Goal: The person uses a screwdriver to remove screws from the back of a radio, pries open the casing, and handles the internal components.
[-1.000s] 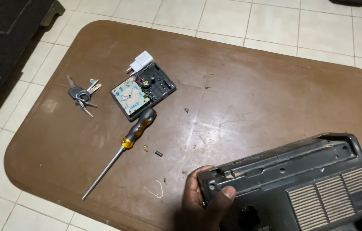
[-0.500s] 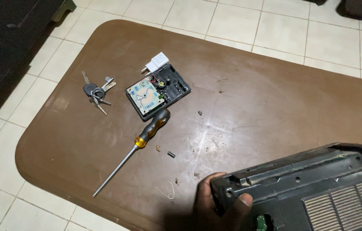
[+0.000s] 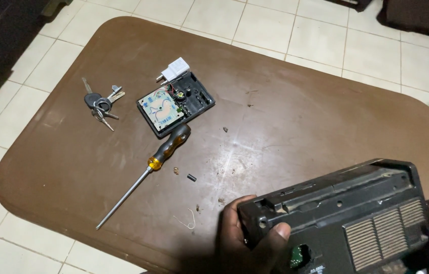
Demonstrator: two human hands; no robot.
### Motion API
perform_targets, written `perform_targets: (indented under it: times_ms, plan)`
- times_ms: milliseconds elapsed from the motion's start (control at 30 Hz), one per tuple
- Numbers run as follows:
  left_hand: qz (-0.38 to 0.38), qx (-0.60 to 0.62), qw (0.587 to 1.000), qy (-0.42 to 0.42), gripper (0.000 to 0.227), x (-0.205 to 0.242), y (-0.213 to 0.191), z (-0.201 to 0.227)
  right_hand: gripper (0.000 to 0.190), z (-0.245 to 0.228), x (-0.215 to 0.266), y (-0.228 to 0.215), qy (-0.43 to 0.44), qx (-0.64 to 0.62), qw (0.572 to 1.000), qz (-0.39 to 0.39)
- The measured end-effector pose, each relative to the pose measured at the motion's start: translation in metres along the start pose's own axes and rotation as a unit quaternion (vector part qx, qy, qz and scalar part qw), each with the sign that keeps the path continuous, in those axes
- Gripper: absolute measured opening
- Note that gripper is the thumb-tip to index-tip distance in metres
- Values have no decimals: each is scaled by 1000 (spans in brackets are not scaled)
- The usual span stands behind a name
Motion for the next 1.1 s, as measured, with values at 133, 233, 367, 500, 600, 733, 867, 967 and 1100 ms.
perform_targets:
  times_ms: [133,233,367,500,600,733,867,967,1100]
  plan:
    - [4,-2,1000,-3,71,7,-6,12,9,14,6,-14,-16,-2,1000,3]
    - [6,-3,1000,1,71,13,-11,26,9,-18,4,-6,-31,-8,999,8]
    - [2,14,1000,24,73,26,-13,43,9,-49,9,-5,-55,-8,998,7]
    - [-50,29,993,101,75,41,-12,68,8,-71,13,-8,-80,41,996,17]
    - [-98,69,953,278,69,56,-10,98,10,-84,17,-6,-2,-12,1000,23]
    - [-100,38,954,280,69,53,-15,97,10,-92,18,-5,-44,-18,999,-5]
    - [-57,-21,963,262,71,39,-22,87,8,-99,21,4,-20,-106,994,-18]
    - [-42,-1,972,231,68,30,-24,77,4,-107,25,3,-24,-147,988,-32]
    - [-14,72,990,117,65,17,-28,64,3,-106,23,2,-15,-133,991,-23]
Point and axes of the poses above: each hand's wrist, its own x-axis away from the middle knuckle, its own y-axis out of the palm, z = x × y, the point moved 9 cm from there along -x, towards the middle knuckle, and after that the axes turned 11 degrees about -x, right-handed, at the moved point
